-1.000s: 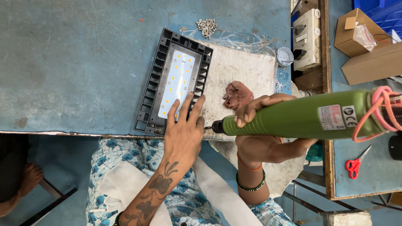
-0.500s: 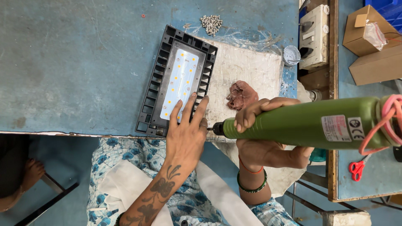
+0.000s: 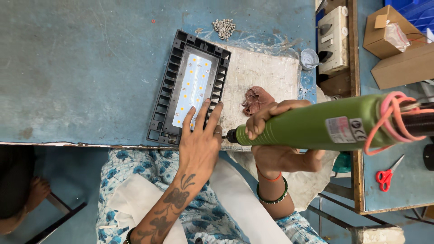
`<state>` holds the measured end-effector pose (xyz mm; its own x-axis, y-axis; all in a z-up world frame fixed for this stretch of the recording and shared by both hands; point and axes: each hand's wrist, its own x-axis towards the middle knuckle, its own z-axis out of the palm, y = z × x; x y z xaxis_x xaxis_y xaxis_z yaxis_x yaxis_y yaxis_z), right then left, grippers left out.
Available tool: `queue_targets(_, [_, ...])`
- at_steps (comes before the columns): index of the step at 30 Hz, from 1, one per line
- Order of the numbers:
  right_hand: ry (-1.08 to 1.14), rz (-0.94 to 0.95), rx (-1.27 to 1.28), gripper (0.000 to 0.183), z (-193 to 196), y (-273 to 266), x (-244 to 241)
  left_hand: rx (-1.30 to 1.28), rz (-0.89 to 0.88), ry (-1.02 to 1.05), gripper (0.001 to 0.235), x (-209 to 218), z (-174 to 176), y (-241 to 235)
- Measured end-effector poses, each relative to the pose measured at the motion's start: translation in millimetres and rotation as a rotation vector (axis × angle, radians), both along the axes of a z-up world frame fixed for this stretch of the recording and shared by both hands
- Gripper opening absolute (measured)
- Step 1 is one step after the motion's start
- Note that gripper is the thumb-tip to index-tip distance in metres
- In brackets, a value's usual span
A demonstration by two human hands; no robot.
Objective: The person assembles an LED light fixture by securing a white plastic component to the black housing using a green power drill and a screwdriver. They repeatedly drill and tighten screws at the corners of the fixture while seated at a workbench.
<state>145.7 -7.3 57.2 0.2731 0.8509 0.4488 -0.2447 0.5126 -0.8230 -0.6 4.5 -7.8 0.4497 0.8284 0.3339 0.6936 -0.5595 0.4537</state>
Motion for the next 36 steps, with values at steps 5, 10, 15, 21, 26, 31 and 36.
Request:
queue_targets(5, [0.094,-0.009,0.027,0.076,5,-2,3,-0.016,-0.011,0.048,0.007,-1,6,-1])
queue_targets(10, [0.152,-0.153,0.071,0.080,9,-6,16,-0.063,-0.068,0.024,0.020,-8,9,-2])
queue_targets(15, [0.119,-0.109,0.093,0.081,6,-9,22,-0.079,-0.067,0.032,0.022,-7,11,-2])
queue_targets(21, [0.155,-0.068,0.086,0.084,1,-9,24,-0.105,-0.068,0.078,0.027,-5,7,-1])
queue_targets(26, [0.161,-0.023,0.116,0.083,1,-8,24,-0.094,-0.065,0.052,0.024,-5,7,-1])
queue_targets(31, [0.166,-0.039,0.110,0.080,-2,-5,20,-0.081,-0.048,0.066,0.016,-5,7,-2])
queue_targets(36, [0.169,0.021,0.127,0.079,-6,-4,16,-0.080,-0.025,0.047,0.014,-2,5,-1])
